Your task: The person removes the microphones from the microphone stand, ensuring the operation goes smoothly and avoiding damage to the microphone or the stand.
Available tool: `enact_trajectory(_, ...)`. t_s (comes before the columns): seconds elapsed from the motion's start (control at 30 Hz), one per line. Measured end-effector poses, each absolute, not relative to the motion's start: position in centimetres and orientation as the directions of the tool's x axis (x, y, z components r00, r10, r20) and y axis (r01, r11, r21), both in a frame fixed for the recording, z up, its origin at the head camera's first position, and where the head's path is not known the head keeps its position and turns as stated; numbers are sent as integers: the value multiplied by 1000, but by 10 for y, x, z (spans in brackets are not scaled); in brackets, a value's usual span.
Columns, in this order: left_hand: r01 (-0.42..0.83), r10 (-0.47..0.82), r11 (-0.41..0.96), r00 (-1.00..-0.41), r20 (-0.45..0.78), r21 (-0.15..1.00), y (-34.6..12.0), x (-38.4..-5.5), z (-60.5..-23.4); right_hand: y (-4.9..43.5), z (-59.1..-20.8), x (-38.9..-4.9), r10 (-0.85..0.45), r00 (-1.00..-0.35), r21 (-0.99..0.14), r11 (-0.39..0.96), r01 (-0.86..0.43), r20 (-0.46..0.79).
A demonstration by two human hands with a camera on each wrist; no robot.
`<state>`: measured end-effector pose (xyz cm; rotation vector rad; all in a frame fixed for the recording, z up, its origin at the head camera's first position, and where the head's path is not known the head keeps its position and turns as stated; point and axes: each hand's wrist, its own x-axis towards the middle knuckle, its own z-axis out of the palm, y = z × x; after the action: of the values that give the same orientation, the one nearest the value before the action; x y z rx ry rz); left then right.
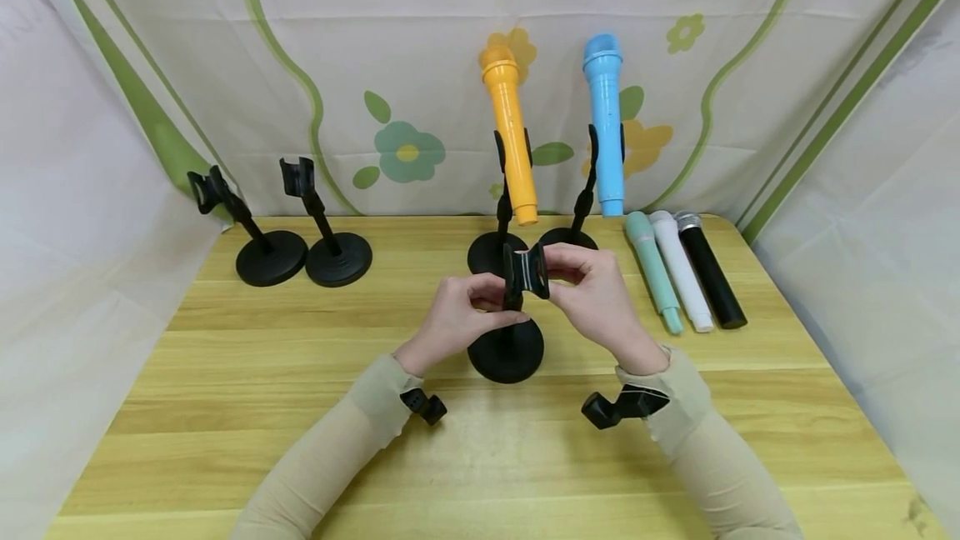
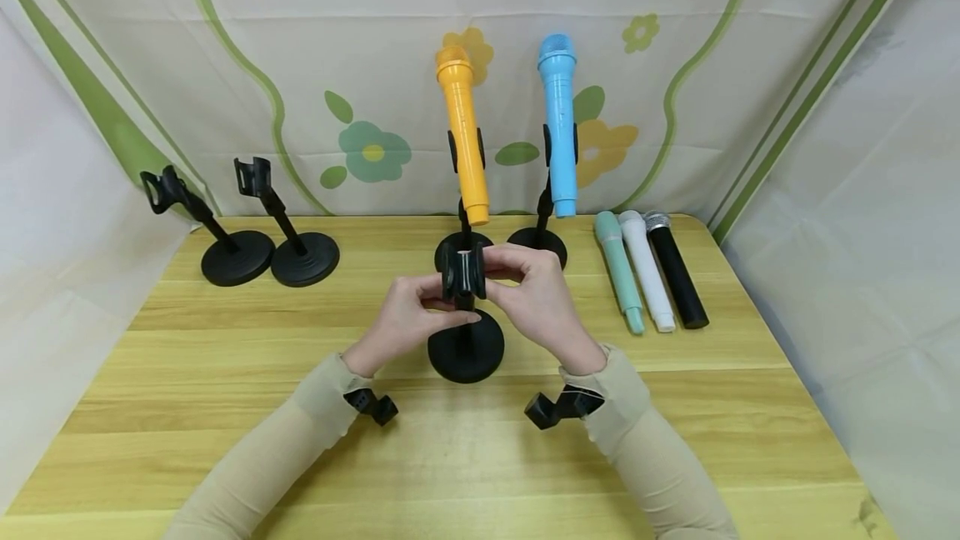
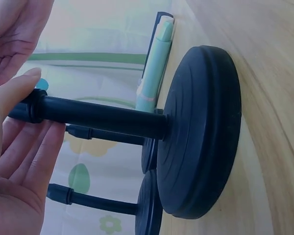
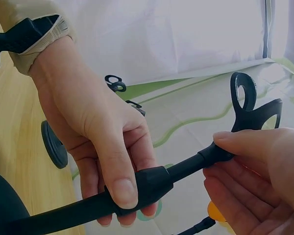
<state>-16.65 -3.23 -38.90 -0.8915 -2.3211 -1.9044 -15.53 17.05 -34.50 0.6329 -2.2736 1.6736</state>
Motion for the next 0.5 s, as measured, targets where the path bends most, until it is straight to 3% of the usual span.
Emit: enact_trajectory(0.5,451,398,88,-833,384,888,-30,-164,-391,172,-348,-159,-205,-857,-823,245,-513,473)
